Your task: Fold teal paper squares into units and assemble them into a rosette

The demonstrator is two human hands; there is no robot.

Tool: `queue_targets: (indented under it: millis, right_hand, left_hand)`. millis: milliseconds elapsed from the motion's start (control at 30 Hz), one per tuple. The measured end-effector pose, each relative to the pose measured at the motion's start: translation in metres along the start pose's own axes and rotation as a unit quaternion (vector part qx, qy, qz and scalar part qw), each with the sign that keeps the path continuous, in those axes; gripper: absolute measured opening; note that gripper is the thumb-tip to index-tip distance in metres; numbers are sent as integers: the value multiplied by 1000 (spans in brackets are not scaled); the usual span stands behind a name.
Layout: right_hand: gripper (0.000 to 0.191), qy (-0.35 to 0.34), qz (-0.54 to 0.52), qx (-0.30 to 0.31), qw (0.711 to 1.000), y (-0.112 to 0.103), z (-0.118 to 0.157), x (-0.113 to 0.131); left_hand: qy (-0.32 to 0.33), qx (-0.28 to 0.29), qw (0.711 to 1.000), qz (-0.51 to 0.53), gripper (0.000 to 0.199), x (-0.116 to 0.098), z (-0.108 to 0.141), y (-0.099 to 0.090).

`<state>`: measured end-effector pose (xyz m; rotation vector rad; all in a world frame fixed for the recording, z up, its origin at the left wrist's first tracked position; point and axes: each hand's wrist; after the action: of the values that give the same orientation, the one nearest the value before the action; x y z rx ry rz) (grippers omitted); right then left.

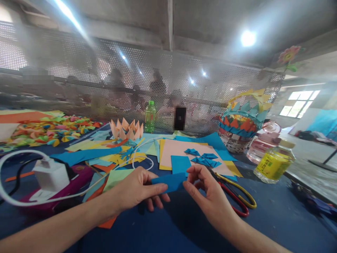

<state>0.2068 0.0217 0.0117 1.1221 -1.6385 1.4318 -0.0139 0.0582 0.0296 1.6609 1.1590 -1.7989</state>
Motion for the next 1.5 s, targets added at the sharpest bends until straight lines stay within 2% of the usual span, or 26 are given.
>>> queue_targets:
  millis: [233,367,567,967,1233,1500]
  right_hand:
    - [23,17,-15,20,1000,-2,1,2]
    - [32,19,-13,42,999,-3,1,3]
    - [20,-10,-21,-17,1000,-2,4,5]
    - [22,7,3,-3,1000,0,4,5]
    - [21,-37,1,-2,999,-2,1,4]
    - [29,33,-9,-4,999,-2,1,1]
  left_hand:
    - [2,-5,1000,8,37,-1,1,1]
    - [-2,-7,1000,12,35,-2,1,1]
    - [-9,-28,1000,8,31,-2,0,1]
    - [-11,-43,999,-4,36,-8,1,4]
    - [-4,-42,999,-17,34,-9,1,6]
    - [-3,-41,999,-31,33,-5,3,9]
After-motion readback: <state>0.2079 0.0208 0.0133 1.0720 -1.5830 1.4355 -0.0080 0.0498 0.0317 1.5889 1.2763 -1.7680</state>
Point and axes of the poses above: each hand's wrist, its own z-axis away from the middle knuckle, its own y-axis out of the palm, x = y × z, and after that the axes turned 11 degrees about y, right-handed
